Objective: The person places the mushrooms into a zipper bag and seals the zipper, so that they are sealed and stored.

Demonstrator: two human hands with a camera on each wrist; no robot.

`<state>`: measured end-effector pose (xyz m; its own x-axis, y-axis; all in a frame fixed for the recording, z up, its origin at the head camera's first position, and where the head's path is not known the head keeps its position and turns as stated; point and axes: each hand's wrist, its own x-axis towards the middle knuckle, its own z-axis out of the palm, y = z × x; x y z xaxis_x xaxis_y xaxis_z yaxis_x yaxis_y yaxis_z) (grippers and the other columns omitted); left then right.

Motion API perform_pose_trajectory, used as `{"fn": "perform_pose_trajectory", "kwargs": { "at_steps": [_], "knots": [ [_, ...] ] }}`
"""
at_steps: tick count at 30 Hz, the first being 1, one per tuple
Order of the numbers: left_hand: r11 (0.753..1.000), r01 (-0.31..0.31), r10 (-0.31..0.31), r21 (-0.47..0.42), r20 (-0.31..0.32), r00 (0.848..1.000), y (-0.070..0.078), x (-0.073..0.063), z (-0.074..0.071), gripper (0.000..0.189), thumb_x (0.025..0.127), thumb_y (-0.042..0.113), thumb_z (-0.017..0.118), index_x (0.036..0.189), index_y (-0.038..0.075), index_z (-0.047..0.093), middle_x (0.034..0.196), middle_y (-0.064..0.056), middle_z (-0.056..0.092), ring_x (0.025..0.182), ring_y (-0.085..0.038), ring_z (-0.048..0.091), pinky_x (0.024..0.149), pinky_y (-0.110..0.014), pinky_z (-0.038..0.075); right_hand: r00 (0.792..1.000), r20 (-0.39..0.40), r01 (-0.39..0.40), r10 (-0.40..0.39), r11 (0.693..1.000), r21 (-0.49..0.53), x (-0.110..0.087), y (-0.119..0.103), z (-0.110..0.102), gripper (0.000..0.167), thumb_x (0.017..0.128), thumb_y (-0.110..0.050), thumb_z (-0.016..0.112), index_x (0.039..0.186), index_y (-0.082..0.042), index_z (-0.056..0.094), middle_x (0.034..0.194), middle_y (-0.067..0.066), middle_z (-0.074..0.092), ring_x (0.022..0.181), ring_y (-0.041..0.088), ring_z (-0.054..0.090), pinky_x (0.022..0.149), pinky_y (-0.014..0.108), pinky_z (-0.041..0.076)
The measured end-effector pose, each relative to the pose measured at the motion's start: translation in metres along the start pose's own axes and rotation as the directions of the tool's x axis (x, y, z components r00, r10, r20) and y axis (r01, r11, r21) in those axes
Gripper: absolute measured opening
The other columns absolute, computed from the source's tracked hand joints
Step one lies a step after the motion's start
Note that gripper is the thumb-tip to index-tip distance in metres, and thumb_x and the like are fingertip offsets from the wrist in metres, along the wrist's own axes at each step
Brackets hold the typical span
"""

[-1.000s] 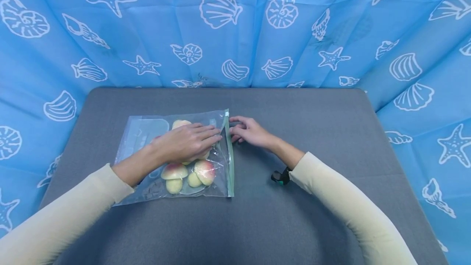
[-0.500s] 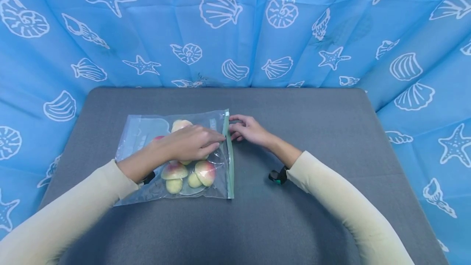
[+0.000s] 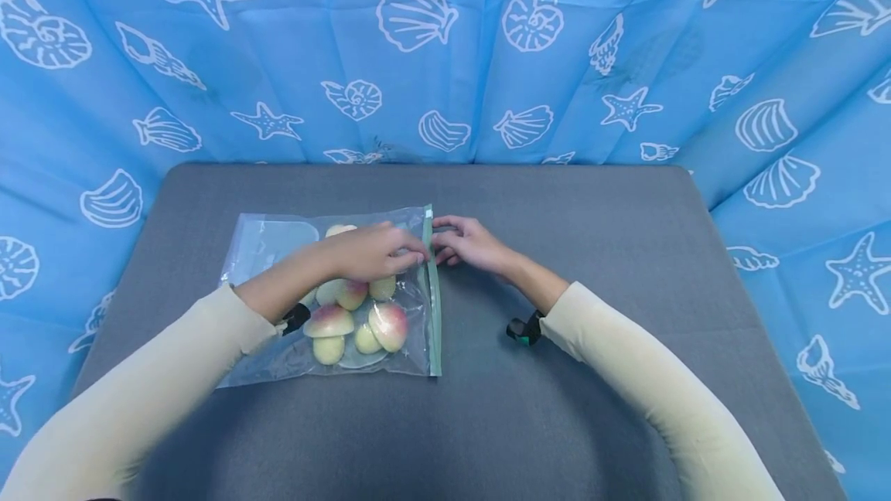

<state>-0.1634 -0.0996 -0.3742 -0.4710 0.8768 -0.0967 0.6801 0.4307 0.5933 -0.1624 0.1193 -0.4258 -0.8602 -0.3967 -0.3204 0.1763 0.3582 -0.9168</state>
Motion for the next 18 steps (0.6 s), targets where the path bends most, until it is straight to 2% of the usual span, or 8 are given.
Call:
{"fn": "perform_pose_trajectory", "kwargs": {
  "at_steps": [2,5,6,8,13,15,18],
  "knots": [
    [0.999,0.025,-0.026,-0.047,-0.018,1.000,-0.001,0.004,-0.009,0.031,0.103,0.011,0.048,0.124,-0.001,0.067,0.103,-0.012,0.072,0.071,-0.016,0.058,0.089,-0.042,0.053,1.000,-0.004,-0.003,0.003,1.000,0.001,0.001,0.000,0.001,0.046,0.103,-0.018,0.048,0.145,0.001,0.043,0.115,0.021,0.069,0.095,0.029,0.069,0.089,0.044,0.058],
    [0.991,0.075,-0.079,-0.108,-0.033,0.996,-0.001,0.009,-0.023,0.032,0.103,0.010,0.047,0.129,-0.001,0.063,0.124,-0.015,0.067,0.094,-0.021,0.064,0.095,-0.043,0.051,1.000,-0.005,-0.005,0.005,1.000,0.000,0.002,0.001,0.001,0.047,0.102,-0.018,0.049,0.144,0.001,0.043,0.113,0.021,0.069,0.095,0.030,0.069,0.087,0.043,0.058],
    [0.988,0.089,-0.095,-0.126,-0.042,0.995,-0.002,0.011,-0.027,0.033,0.103,0.010,0.048,0.130,-0.001,0.062,0.129,-0.015,0.065,0.106,-0.024,0.063,0.098,-0.044,0.050,1.000,-0.007,-0.007,0.007,1.000,-0.002,0.002,0.002,0.001,0.046,0.103,-0.018,0.050,0.144,0.001,0.044,0.113,0.020,0.069,0.094,0.030,0.069,0.087,0.043,0.058],
    [0.979,0.120,-0.131,-0.165,-0.054,0.990,-0.004,0.015,-0.037,0.034,0.103,0.010,0.048,0.132,-0.002,0.060,0.133,-0.017,0.062,0.118,-0.029,0.060,0.102,-0.045,0.049,1.000,-0.008,-0.007,0.007,1.000,-0.007,0.003,0.002,0.002,0.045,0.103,-0.019,0.050,0.143,0.000,0.044,0.112,0.020,0.070,0.094,0.029,0.069,0.086,0.042,0.059],
    [0.958,0.214,-0.230,-0.194,-0.064,0.971,-0.015,0.024,-0.054,0.036,0.103,0.013,0.049,0.135,-0.002,0.058,0.138,-0.019,0.058,0.127,-0.033,0.054,0.108,-0.046,0.045,1.000,-0.013,-0.019,0.019,1.000,-0.007,0.005,0.001,0.002,0.044,0.102,-0.021,0.051,0.143,-0.003,0.046,0.109,0.018,0.071,0.093,0.029,0.069,0.084,0.041,0.059],
    [0.935,0.271,-0.287,-0.230,-0.041,0.957,-0.021,0.027,-0.059,0.038,0.103,0.015,0.048,0.137,-0.002,0.055,0.140,-0.019,0.056,0.126,-0.035,0.055,0.108,-0.047,0.046,1.000,-0.018,-0.025,0.025,1.000,-0.005,0.005,0.001,0.003,0.044,0.102,-0.021,0.052,0.142,-0.003,0.047,0.107,0.018,0.071,0.093,0.029,0.069,0.083,0.041,0.058],
    [0.873,0.369,-0.383,-0.319,0.019,0.924,-0.028,0.031,-0.066,0.042,0.105,0.020,0.046,0.142,0.001,0.052,0.143,-0.018,0.053,0.127,-0.037,0.054,0.107,-0.050,0.046,0.999,-0.019,-0.027,0.027,1.000,-0.005,0.005,0.000,0.003,0.044,0.102,-0.022,0.051,0.142,-0.003,0.047,0.106,0.017,0.071,0.093,0.029,0.069,0.084,0.042,0.058]
  ]
}}
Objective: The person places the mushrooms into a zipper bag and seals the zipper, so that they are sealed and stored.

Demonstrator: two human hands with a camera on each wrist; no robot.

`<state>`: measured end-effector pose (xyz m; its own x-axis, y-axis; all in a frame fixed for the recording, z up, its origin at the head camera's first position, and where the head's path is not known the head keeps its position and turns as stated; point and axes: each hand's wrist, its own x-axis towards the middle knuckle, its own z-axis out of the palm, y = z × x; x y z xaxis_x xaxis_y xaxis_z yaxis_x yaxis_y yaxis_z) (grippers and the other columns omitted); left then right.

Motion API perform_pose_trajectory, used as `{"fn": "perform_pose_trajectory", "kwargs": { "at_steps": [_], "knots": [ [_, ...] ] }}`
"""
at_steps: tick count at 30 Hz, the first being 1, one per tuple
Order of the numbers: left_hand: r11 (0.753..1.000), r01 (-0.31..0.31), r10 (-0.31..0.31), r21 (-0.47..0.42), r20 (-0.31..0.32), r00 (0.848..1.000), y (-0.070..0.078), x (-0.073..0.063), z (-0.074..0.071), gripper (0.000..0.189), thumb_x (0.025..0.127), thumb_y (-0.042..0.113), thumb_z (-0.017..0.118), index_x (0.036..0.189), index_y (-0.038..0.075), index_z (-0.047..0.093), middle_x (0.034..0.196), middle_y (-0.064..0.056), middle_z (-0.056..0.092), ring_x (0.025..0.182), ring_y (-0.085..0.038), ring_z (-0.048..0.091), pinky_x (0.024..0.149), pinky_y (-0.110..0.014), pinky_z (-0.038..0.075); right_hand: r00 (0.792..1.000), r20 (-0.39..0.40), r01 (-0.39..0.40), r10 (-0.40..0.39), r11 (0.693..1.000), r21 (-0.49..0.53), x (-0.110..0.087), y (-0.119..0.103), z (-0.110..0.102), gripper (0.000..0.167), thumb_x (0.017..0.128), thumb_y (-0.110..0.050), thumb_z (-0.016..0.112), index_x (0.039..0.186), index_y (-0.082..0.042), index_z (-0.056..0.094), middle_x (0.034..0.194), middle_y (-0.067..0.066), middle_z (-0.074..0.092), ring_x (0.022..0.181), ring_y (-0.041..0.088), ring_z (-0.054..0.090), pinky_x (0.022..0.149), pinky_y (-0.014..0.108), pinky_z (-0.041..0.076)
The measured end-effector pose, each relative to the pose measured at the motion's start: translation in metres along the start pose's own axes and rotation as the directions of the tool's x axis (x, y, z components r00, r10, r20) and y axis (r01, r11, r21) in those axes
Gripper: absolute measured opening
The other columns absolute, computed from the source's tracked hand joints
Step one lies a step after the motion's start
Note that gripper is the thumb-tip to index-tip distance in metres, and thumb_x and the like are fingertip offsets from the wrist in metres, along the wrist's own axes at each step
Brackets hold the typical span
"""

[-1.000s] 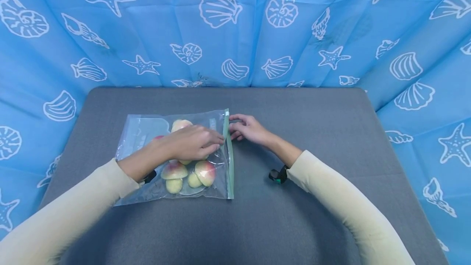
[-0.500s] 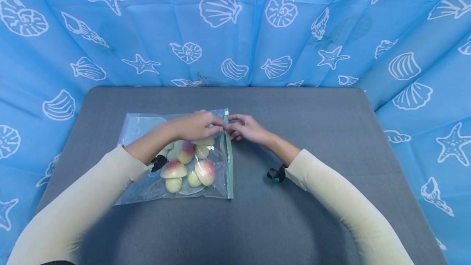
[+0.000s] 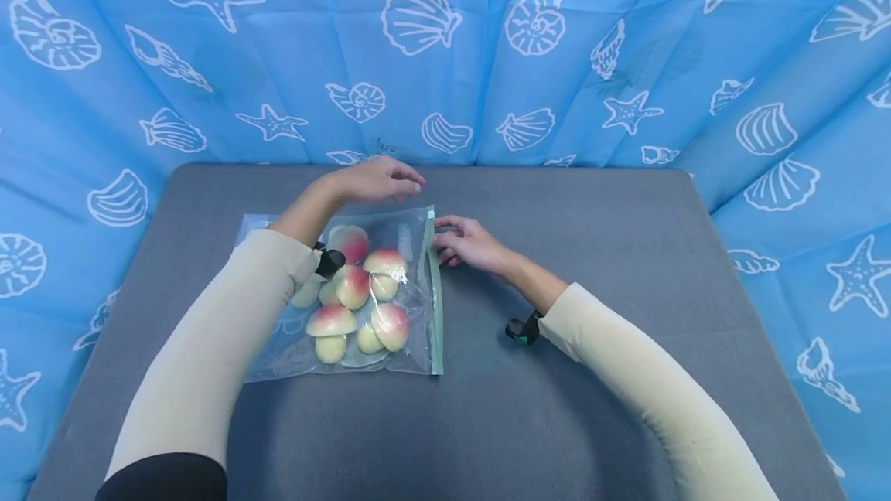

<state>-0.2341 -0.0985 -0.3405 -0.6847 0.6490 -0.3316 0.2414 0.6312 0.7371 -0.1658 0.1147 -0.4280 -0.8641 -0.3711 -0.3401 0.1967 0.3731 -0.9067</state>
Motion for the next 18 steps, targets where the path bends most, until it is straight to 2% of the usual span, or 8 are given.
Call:
{"fn": "perform_pose_trajectory", "kwargs": {
  "at_steps": [3,7,10,13,18],
  "knots": [
    [0.991,0.088,-0.084,-0.098,0.038,0.996,-0.004,0.007,-0.005,0.044,0.107,0.024,0.042,0.146,0.004,0.047,0.144,-0.020,0.052,0.130,-0.038,0.051,0.107,-0.054,0.045,1.000,0.001,-0.002,0.002,1.000,-0.004,-0.001,-0.001,0.000,0.044,0.103,-0.022,0.051,0.142,-0.003,0.047,0.106,0.018,0.071,0.095,0.031,0.069,0.086,0.045,0.057],
    [0.980,0.134,-0.127,-0.149,0.056,0.990,-0.012,0.015,-0.004,0.043,0.107,0.021,0.040,0.147,0.005,0.045,0.144,-0.022,0.051,0.133,-0.037,0.048,0.109,-0.054,0.043,1.000,0.003,0.001,-0.001,1.000,-0.010,-0.001,0.000,-0.001,0.044,0.103,-0.022,0.051,0.143,-0.003,0.046,0.108,0.018,0.071,0.096,0.032,0.069,0.087,0.046,0.057],
    [0.975,0.153,-0.143,-0.163,0.074,0.987,-0.017,0.020,-0.002,0.044,0.106,0.019,0.041,0.148,0.007,0.044,0.145,-0.021,0.050,0.135,-0.036,0.046,0.111,-0.054,0.041,1.000,0.002,0.004,-0.004,1.000,-0.011,-0.002,0.000,-0.001,0.043,0.103,-0.021,0.051,0.142,-0.003,0.047,0.109,0.018,0.071,0.096,0.032,0.069,0.087,0.046,0.057],
    [0.974,0.163,-0.147,-0.155,0.108,0.983,-0.022,0.026,0.000,0.047,0.106,0.024,0.040,0.150,0.007,0.040,0.147,-0.019,0.049,0.137,-0.035,0.043,0.113,-0.054,0.037,1.000,0.001,0.003,-0.003,1.000,-0.012,-0.003,0.000,-0.002,0.042,0.103,-0.022,0.051,0.141,-0.003,0.049,0.110,0.018,0.071,0.095,0.031,0.070,0.086,0.045,0.057],
    [0.979,0.154,-0.134,-0.135,0.142,0.981,-0.024,0.030,0.006,0.053,0.109,0.033,0.030,0.153,0.005,0.034,0.150,-0.018,0.047,0.141,-0.035,0.039,0.117,-0.055,0.032,1.000,0.005,0.005,-0.005,1.000,-0.020,-0.003,0.000,-0.002,0.042,0.103,-0.023,0.051,0.140,-0.004,0.050,0.112,0.017,0.071,0.094,0.028,0.070,0.085,0.044,0.057]
  ]
}}
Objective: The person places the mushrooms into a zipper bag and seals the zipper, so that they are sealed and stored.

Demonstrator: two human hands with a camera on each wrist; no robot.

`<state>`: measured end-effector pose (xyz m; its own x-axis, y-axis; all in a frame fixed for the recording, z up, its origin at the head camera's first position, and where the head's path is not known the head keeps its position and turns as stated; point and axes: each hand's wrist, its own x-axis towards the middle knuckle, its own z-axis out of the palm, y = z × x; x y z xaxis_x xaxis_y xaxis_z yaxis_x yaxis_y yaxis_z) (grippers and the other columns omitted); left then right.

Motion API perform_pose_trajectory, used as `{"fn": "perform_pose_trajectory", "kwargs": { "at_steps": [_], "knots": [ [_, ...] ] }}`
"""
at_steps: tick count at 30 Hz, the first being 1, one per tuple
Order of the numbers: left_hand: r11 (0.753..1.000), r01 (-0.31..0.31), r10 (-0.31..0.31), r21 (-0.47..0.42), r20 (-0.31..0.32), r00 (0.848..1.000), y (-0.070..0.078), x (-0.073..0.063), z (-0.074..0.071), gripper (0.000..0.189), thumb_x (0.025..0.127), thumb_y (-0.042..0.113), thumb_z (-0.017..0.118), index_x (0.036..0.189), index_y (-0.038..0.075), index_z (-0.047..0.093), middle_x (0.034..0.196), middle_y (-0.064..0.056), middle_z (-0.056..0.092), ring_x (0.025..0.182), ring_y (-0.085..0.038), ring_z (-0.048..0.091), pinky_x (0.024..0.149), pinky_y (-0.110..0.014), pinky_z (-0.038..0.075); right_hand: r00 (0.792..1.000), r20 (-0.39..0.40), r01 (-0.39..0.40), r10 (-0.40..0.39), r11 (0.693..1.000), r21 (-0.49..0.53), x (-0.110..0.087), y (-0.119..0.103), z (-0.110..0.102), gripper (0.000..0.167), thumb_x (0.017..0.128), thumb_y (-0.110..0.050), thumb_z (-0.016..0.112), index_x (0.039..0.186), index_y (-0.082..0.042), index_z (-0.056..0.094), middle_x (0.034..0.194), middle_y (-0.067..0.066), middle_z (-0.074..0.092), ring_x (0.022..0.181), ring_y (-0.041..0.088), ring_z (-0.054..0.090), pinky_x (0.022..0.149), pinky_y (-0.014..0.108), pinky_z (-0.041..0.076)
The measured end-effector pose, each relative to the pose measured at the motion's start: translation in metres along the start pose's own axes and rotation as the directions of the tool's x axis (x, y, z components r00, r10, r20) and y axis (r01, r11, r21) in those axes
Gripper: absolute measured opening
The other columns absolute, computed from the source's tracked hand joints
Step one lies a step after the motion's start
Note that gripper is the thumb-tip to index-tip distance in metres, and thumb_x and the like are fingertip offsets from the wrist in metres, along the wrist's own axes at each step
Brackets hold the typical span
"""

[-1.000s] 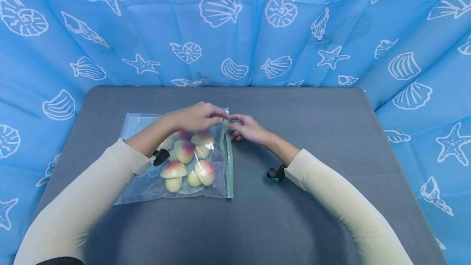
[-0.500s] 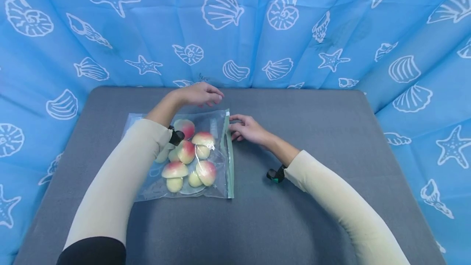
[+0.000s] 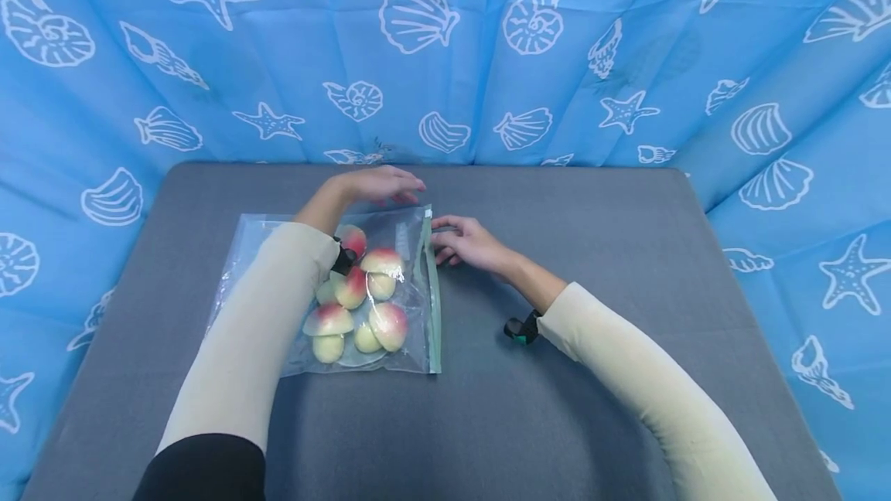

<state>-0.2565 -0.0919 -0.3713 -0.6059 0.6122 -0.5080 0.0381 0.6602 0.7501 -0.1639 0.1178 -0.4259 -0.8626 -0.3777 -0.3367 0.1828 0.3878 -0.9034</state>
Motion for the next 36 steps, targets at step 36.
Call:
{"fn": "perform_pose_trajectory", "kwargs": {
  "at_steps": [36],
  "knots": [
    [0.989,-0.147,0.148,0.023,-0.181,0.972,-0.009,0.014,0.019,0.019,0.099,0.006,0.057,0.111,-0.006,0.066,0.093,-0.009,0.065,0.084,-0.016,0.058,0.077,-0.027,0.050,0.983,-0.175,0.055,-0.054,0.999,0.001,0.023,-0.005,-0.003,0.031,0.101,-0.027,0.057,0.101,0.000,0.071,0.093,0.011,0.070,0.070,0.016,0.066,0.063,0.029,0.053]
  ]
}}
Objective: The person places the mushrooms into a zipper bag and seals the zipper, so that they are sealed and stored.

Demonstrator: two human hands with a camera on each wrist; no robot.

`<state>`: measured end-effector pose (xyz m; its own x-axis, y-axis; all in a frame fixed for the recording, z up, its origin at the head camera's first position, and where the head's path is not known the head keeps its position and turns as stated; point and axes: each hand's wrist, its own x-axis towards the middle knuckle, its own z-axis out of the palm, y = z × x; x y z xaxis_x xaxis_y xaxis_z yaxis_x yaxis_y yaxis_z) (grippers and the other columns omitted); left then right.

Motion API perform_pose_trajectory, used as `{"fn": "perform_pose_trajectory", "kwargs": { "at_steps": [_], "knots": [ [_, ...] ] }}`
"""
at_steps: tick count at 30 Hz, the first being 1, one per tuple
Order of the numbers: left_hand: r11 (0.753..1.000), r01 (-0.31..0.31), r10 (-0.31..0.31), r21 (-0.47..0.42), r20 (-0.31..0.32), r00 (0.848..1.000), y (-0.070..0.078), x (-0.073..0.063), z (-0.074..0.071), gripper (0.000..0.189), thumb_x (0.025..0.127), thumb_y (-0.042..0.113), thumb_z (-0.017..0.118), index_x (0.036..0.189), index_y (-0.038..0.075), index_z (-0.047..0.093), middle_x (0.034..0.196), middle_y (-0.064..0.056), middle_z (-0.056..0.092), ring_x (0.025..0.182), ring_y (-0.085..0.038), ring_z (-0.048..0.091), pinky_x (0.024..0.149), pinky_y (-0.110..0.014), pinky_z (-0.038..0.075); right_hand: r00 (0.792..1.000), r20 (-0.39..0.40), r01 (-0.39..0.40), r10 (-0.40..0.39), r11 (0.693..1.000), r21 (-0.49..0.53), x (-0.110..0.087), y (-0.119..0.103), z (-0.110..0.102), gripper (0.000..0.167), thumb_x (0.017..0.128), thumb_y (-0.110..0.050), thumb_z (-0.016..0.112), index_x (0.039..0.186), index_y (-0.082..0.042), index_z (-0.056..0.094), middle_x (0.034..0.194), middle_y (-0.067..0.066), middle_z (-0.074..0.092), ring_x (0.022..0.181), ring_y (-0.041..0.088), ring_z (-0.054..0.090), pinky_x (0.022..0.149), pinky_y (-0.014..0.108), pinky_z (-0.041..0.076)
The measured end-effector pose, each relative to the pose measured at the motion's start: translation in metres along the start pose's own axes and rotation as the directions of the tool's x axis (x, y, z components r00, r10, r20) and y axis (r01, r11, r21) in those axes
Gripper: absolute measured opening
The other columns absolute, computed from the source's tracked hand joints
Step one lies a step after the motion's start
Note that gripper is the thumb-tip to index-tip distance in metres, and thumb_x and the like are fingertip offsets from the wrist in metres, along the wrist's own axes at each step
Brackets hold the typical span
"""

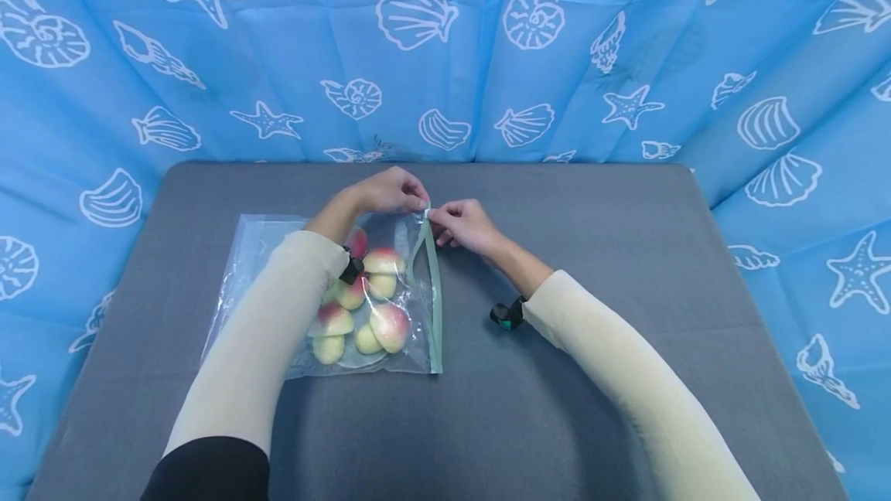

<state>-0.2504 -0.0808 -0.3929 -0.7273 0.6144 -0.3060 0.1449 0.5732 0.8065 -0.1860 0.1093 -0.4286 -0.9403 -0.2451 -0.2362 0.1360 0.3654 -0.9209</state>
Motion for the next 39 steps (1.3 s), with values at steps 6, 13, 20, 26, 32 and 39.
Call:
{"fn": "perform_pose_trajectory", "kwargs": {
  "at_steps": [6,13,20,26,32,39],
  "knots": [
    [1.000,-0.020,0.020,0.012,-0.002,1.000,0.0009,0.0010,0.0013,0.014,0.099,0.006,0.057,0.104,-0.004,0.065,0.090,-0.007,0.063,0.081,-0.015,0.055,0.071,-0.025,0.046,0.999,-0.002,0.047,-0.047,0.999,-0.019,0.0011,-0.0008,0.0007,0.026,0.100,-0.021,0.060,0.099,0.002,0.071,0.087,0.008,0.069,0.073,0.021,0.067,0.066,0.035,0.056],
    [1.000,-0.022,0.022,0.005,-0.001,1.000,0.0011,0.0023,0.0019,0.014,0.100,0.007,0.058,0.104,-0.004,0.065,0.094,-0.009,0.065,0.086,-0.017,0.059,0.079,-0.028,0.051,0.997,-0.012,0.079,-0.080,0.994,-0.072,0.0017,0.0004,-0.0004,0.023,0.100,-0.018,0.060,0.098,0.001,0.071,0.085,0.010,0.070,0.073,0.022,0.067,0.069,0.043,0.058],
    [0.999,-0.038,0.037,0.013,0.040,0.999,0.0017,0.0019,0.0018,0.011,0.102,0.009,0.055,0.101,0.001,0.062,0.095,-0.008,0.062,0.089,-0.020,0.057,0.080,-0.032,0.049,0.994,-0.007,0.110,-0.111,0.989,-0.096,0.0012,0.0014,-0.0021,0.021,0.100,-0.017,0.060,0.097,0.001,0.071,0.086,0.012,0.069,0.076,0.026,0.068,0.064,0.034,0.057],
    [0.998,-0.055,0.053,0.028,0.061,0.997,0.0033,0.0004,0.0029,0.012,0.102,0.007,0.050,0.101,0.000,0.060,0.093,-0.009,0.060,0.087,-0.020,0.057,0.078,-0.033,0.049,0.993,0.004,0.116,-0.116,0.988,-0.100,0.0006,0.0012,-0.0017,0.020,0.099,-0.017,0.060,0.095,0.000,0.070,0.085,0.014,0.069,0.078,0.029,0.067,0.070,0.045,0.058],
    [0.997,-0.067,0.063,0.047,0.084,0.994,0.0059,-0.0003,0.0050,0.016,0.103,0.007,0.045,0.104,-0.003,0.058,0.095,-0.013,0.059,0.086,-0.023,0.056,0.072,-0.030,0.047,0.994,-0.002,0.113,-0.114,0.989,-0.092,-0.0009,0.0008,-0.0005,0.020,0.099,-0.016,0.060,0.093,0.000,0.070,0.083,0.014,0.069,0.077,0.028,0.067,0.070,0.047,0.058],
    [0.997,-0.062,0.057,0.045,0.093,0.994,0.0079,-0.0021,0.0069,0.015,0.101,0.005,0.043,0.104,-0.002,0.055,0.095,-0.016,0.056,0.083,-0.023,0.054,0.069,-0.029,0.045,0.995,0.002,0.095,-0.095,0.993,-0.067,-0.0029,0.0006,0.0010,0.020,0.099,-0.016,0.059,0.093,0.000,0.069,0.082,0.012,0.069,0.082,0.035,0.067,0.073,0.049,0.058]
  ]
}}
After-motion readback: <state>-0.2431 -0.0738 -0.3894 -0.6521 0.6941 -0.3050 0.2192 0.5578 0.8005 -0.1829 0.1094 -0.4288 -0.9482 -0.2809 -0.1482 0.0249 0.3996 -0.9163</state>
